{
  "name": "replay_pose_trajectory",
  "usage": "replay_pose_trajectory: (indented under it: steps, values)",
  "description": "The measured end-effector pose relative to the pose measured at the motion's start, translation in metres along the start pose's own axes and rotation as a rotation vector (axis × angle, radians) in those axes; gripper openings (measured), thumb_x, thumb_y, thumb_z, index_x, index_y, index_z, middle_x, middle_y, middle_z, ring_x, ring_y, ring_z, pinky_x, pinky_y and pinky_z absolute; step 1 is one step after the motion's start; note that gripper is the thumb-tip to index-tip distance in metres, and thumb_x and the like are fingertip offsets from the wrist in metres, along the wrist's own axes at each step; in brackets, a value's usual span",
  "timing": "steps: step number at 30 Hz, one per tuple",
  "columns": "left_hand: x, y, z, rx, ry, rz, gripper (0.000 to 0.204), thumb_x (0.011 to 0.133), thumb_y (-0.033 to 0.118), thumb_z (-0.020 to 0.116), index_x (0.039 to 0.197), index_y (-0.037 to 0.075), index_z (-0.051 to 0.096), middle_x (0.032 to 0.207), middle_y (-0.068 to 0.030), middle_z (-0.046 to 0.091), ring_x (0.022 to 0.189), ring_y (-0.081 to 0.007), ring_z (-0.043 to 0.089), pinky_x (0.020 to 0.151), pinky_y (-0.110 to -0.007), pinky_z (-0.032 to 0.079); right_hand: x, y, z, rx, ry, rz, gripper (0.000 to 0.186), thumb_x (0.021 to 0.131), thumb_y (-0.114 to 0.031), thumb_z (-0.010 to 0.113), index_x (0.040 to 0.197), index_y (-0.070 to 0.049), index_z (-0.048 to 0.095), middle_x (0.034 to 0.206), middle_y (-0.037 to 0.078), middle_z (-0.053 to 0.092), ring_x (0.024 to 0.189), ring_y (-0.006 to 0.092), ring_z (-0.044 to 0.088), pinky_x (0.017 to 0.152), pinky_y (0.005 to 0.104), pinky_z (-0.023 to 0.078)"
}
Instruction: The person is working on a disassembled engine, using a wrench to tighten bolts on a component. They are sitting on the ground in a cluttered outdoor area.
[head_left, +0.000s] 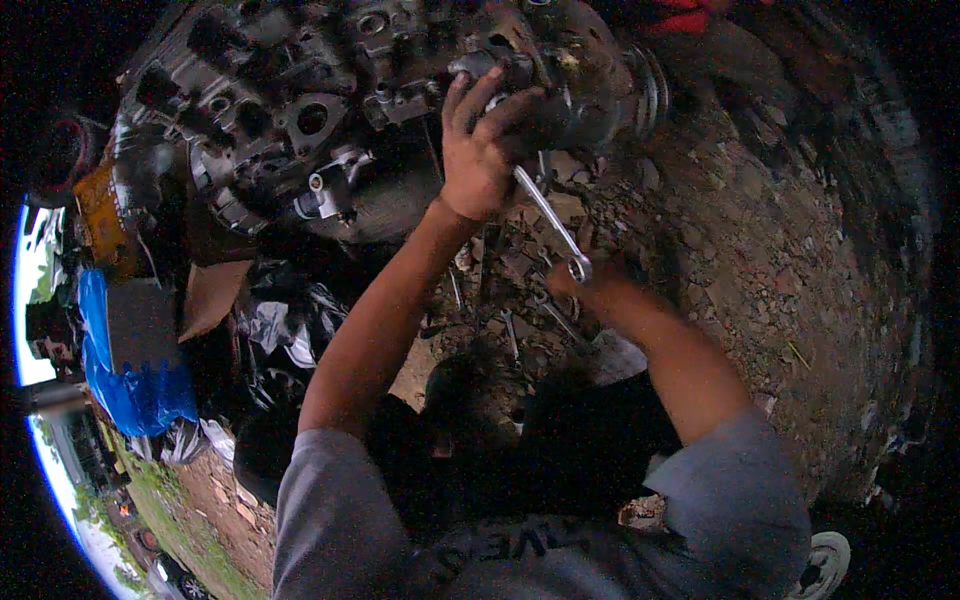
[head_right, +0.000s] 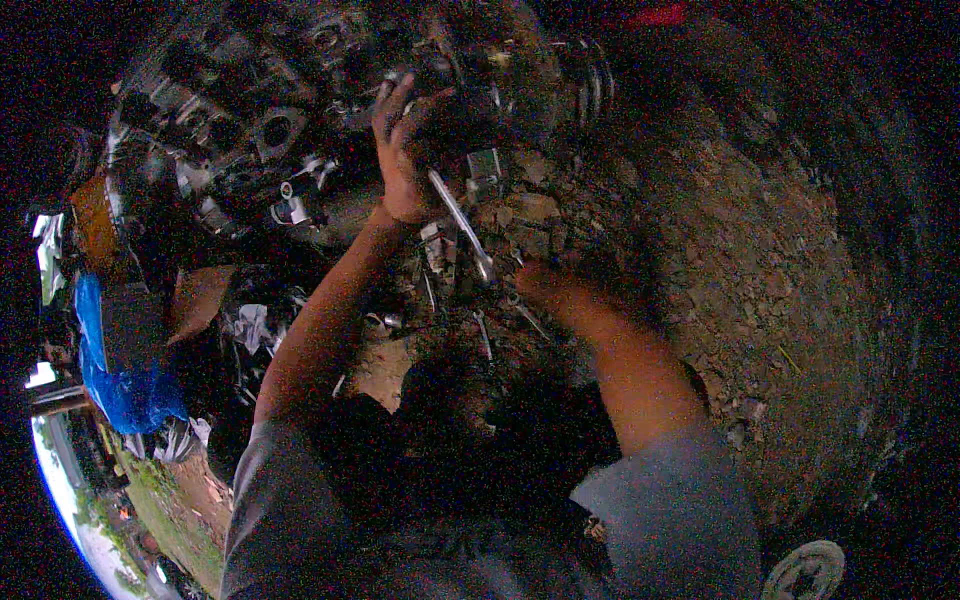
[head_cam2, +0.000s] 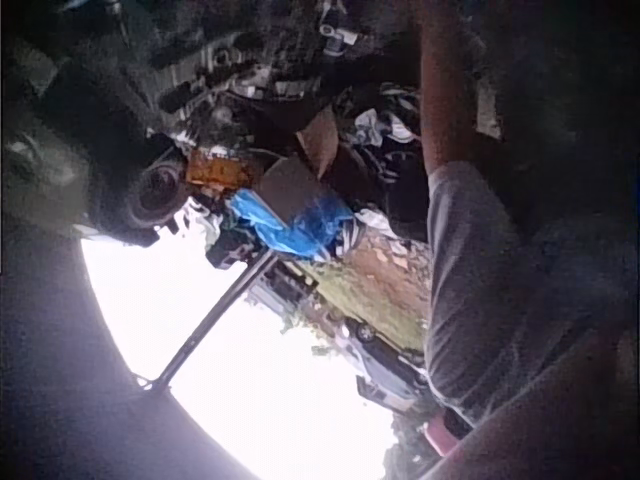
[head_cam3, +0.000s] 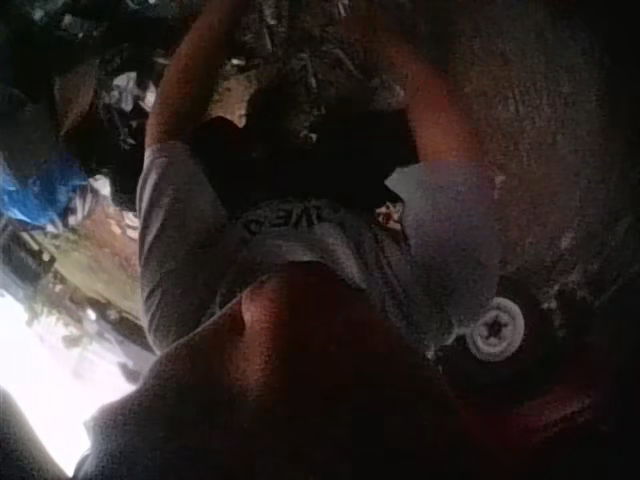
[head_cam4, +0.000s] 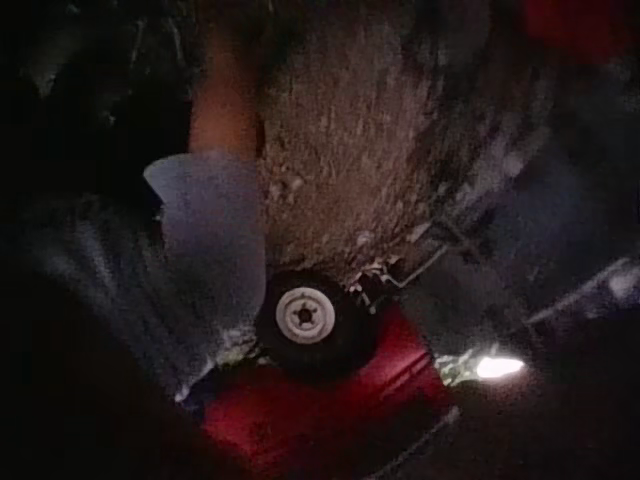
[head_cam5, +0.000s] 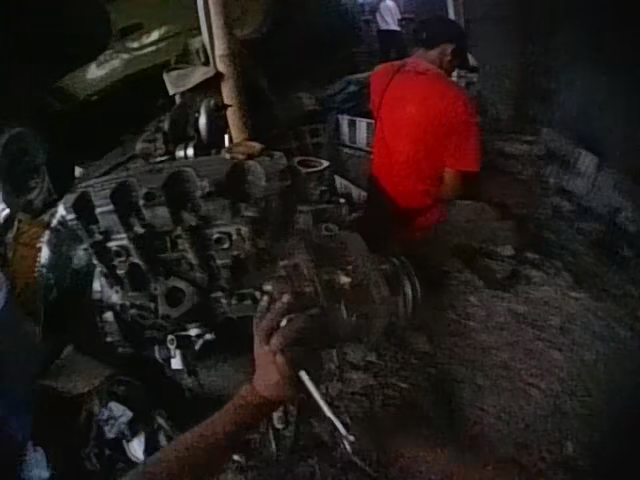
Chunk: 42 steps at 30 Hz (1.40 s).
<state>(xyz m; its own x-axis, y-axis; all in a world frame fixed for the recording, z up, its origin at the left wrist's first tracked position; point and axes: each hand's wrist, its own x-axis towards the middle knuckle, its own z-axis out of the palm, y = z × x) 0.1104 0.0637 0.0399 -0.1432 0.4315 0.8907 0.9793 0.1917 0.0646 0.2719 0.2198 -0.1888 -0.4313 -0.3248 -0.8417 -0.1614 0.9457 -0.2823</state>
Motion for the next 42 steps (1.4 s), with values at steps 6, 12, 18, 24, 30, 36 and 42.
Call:
replay_pose_trajectory:
  steps: [6, 12, 18, 24, 30, 36, 42]
  values:
    - [0.002, 0.004, -0.004, 0.014, -0.03, -0.053, 0.018, 0.059, 0.022, 0.064, 0.075, 0.014, 0.062, 0.124, -0.0045, 0.053, 0.124, -0.0344, 0.04, 0.103, -0.057, 0.027, 0.008, -0.009, 0.054, 0.033, -0.114, -0.012, 0.032, 0.081, -0.028, 0.063, 0.103, -0.005, 0.06, 0.086, 0.018, 0.063, 0.078, 0.031, 0.061, 0.068, 0.0433, 0.049]
    - [0.002, 0.008, -0.011, 0.008, -0.045, -0.084, 0.021, 0.059, 0.02, 0.063, 0.078, 0.012, 0.06, 0.122, -0.0053, 0.053, 0.123, -0.0345, 0.041, 0.103, -0.057, 0.028, 0.001, -0.005, 0.077, 0.006, -0.162, 0.024, 0.031, 0.081, -0.028, 0.063, 0.099, -0.004, 0.061, 0.083, 0.018, 0.063, 0.075, 0.0306, 0.061, 0.066, 0.0427, 0.049]
    - [0.004, 0.017, -0.008, 0.001, -0.006, -0.102, 0.02, 0.063, 0.017, 0.062, 0.075, 0.007, 0.049, 0.126, -0.0068, 0.052, 0.126, -0.0341, 0.039, 0.104, -0.059, 0.025, -0.036, 0.032, 0.031, -0.06, -0.093, 0.152, 0.029, 0.08, -0.028, 0.063, 0.096, -0.003, 0.063, 0.08, 0.018, 0.063, 0.072, 0.0301, 0.061, 0.064, 0.042, 0.049]
    - [0.01, 0.034, -0.038, 0.054, -0.179, -0.136, 0.031, 0.055, 0.018, 0.069, 0.078, 0.007, 0.052, 0.128, -0.0081, 0.051, 0.132, -0.035, 0.032, 0.106, -0.059, 0.02, -0.063, 0.021, -0.056, -0.138, 0.204, 0.182, 0.028, 0.08, -0.028, 0.064, 0.092, -0.002, 0.064, 0.077, 0.018, 0.063, 0.069, 0.0296, 0.061, 0.062, 0.0414, 0.049]
    - [0.018, 0.026, -0.042, -0.084, -0.219, 0.041, 0.043, 0.051, 0.02, 0.072, 0.087, 0.004, 0.055, 0.116, -0.0112, 0.053, 0.123, -0.0333, 0.042, 0.107, -0.054, 0.025, -0.165, 0.041, -0.06, 0.034, 0.525, 0.169, 0.028, 0.078, -0.027, 0.065, 0.09, -0.002, 0.066, 0.076, 0.019, 0.063, 0.068, 0.0306, 0.061, 0.062, 0.0409, 0.049]
    - [0.0, 0.011, -0.013, -0.09, -0.128, 0.089, 0.036, 0.052, 0.018, 0.069, 0.08, 0.004, 0.052, 0.1, -0.0138, 0.054, 0.117, -0.0318, 0.046, 0.106, -0.055, 0.027, -0.299, 0.044, -0.056, -0.02, 1.015, 0.379, 0.033, 0.082, -0.027, 0.065, 0.106, -0.005, 0.064, 0.092, 0.018, 0.065, 0.085, 0.0345, 0.062, 0.074, 0.0415, 0.048]
    - [-0.007, 0.001, -0.015, -0.021, 0.007, 0.134, 0.024, 0.054, 0.013, 0.063, 0.072, 0.005, 0.049, 0.097, -0.0128, 0.055, 0.12, -0.0304, 0.045, 0.104, -0.056, 0.028, -0.355, -0.095, -0.126, 0.368, 1.579, 0.236, 0.028, 0.083, -0.027, 0.065, 0.092, -0.001, 0.067, 0.081, 0.017, 0.065, 0.077, 0.0311, 0.064, 0.072, 0.0409, 0.048]
